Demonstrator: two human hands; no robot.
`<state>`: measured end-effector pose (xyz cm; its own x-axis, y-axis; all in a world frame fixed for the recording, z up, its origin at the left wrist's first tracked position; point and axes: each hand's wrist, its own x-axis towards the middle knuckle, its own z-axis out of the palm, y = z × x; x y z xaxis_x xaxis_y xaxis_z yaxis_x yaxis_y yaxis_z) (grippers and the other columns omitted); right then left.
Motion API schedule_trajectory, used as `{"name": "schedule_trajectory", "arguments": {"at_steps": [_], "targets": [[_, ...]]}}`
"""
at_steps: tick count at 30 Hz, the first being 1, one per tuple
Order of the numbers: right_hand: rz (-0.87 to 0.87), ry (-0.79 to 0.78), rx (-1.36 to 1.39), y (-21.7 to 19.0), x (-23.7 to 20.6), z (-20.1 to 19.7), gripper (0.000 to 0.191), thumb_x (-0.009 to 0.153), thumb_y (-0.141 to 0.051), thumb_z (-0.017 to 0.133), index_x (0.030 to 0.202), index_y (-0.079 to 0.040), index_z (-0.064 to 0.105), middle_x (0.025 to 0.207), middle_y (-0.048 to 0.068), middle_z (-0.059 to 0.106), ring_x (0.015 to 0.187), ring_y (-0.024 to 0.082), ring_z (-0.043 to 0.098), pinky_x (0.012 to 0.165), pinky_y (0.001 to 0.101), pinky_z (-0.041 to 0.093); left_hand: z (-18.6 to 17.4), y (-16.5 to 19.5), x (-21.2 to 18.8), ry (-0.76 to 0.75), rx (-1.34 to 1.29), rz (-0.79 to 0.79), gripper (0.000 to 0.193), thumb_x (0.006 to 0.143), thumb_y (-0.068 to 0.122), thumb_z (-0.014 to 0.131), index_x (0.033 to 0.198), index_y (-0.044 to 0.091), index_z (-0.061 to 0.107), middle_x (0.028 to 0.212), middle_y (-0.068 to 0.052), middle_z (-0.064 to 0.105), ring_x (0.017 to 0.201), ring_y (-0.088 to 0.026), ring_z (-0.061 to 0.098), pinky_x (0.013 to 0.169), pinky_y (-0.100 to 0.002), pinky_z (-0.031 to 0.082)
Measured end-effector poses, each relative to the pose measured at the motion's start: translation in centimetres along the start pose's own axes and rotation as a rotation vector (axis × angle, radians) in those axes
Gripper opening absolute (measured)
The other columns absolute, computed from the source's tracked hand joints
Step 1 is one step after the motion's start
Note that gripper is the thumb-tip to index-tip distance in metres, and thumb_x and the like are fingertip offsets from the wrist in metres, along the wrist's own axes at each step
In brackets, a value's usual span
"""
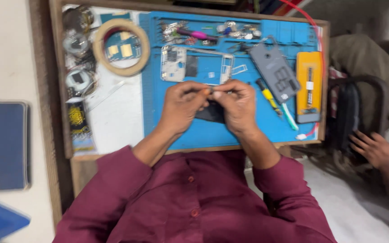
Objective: The person sits at a repair bench and uses both hands to manipulate a small component, pressing and positioning it onto the back cover of a disassembled smartphone. They hold the phone cover steady with one hand while fitting the small part with the other, working over a blue mat covered with tools, screws, and phone parts.
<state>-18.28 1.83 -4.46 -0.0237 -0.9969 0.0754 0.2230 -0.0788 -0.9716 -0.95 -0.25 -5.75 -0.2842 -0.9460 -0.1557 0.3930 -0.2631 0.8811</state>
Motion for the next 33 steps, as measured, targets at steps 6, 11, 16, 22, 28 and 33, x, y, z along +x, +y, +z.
{"name": "schedule_trajectory", "arguments": {"at_steps": [6,11,16,22,28,33], "targets": [[0.060,0.010,0.096,1.3,-0.2,0.1,0.008,0.094,-0.001,0.075,0.101,0.001,0.072,0.101,0.011,0.077,0.093,0.015,0.072,0.086,0.0292,0.061,-0.2,0.7,-0.8,0.046,0.083,-0.027,0.016,0.098,0.011,0.071,0.108,-0.001,0.070,0.090,-0.008,0.074,0.075,-0.012,0.071,0.066,-0.024,0.059],[0.027,-0.059,0.139,1.4,-0.5,0.2,0.014,0.099,-0.004,0.074,0.111,0.003,0.072,0.101,0.011,0.075,0.100,0.014,0.071,0.092,0.0292,0.059,-0.3,0.9,-1.6,0.118,0.237,0.003,0.015,0.105,0.008,0.069,0.112,-0.005,0.069,0.089,-0.008,0.070,0.075,-0.012,0.066,0.069,-0.022,0.053],[0.024,-0.064,0.183,1.3,-0.6,-0.1,0.009,0.100,-0.001,0.072,0.106,0.006,0.071,0.098,0.010,0.074,0.093,0.012,0.070,0.089,0.0277,0.059,-0.2,0.0,-1.6,0.091,0.118,0.051,0.013,0.109,0.002,0.068,0.117,-0.008,0.066,0.090,-0.010,0.069,0.079,-0.013,0.066,0.075,-0.023,0.055],[0.026,-0.062,0.169,1.4,-0.8,-0.1,0.009,0.101,-0.002,0.073,0.107,0.005,0.072,0.092,0.006,0.071,0.085,0.006,0.065,0.081,0.0232,0.055,-0.1,-0.1,-1.6,0.068,0.021,0.063,0.012,0.108,-0.002,0.067,0.117,-0.009,0.066,0.097,-0.013,0.070,0.080,-0.015,0.067,0.076,-0.025,0.056],[0.023,-0.068,0.166,1.7,-0.7,-0.1,0.010,0.100,-0.002,0.073,0.107,0.005,0.071,0.092,0.005,0.071,0.089,0.006,0.065,0.081,0.0224,0.054,-0.2,-0.1,-1.6,0.068,-0.008,0.054,0.011,0.107,-0.002,0.067,0.116,-0.008,0.066,0.096,-0.013,0.070,0.080,-0.016,0.067,0.076,-0.025,0.056],[0.015,-0.089,0.163,1.6,-0.8,-0.1,0.010,0.099,-0.003,0.073,0.107,0.005,0.072,0.092,0.006,0.071,0.089,0.006,0.065,0.081,0.0227,0.055,-0.4,0.0,-1.6,0.061,-0.052,0.041,0.011,0.107,-0.002,0.067,0.115,-0.008,0.066,0.096,-0.012,0.069,0.081,-0.015,0.067,0.076,-0.025,0.056]]}}
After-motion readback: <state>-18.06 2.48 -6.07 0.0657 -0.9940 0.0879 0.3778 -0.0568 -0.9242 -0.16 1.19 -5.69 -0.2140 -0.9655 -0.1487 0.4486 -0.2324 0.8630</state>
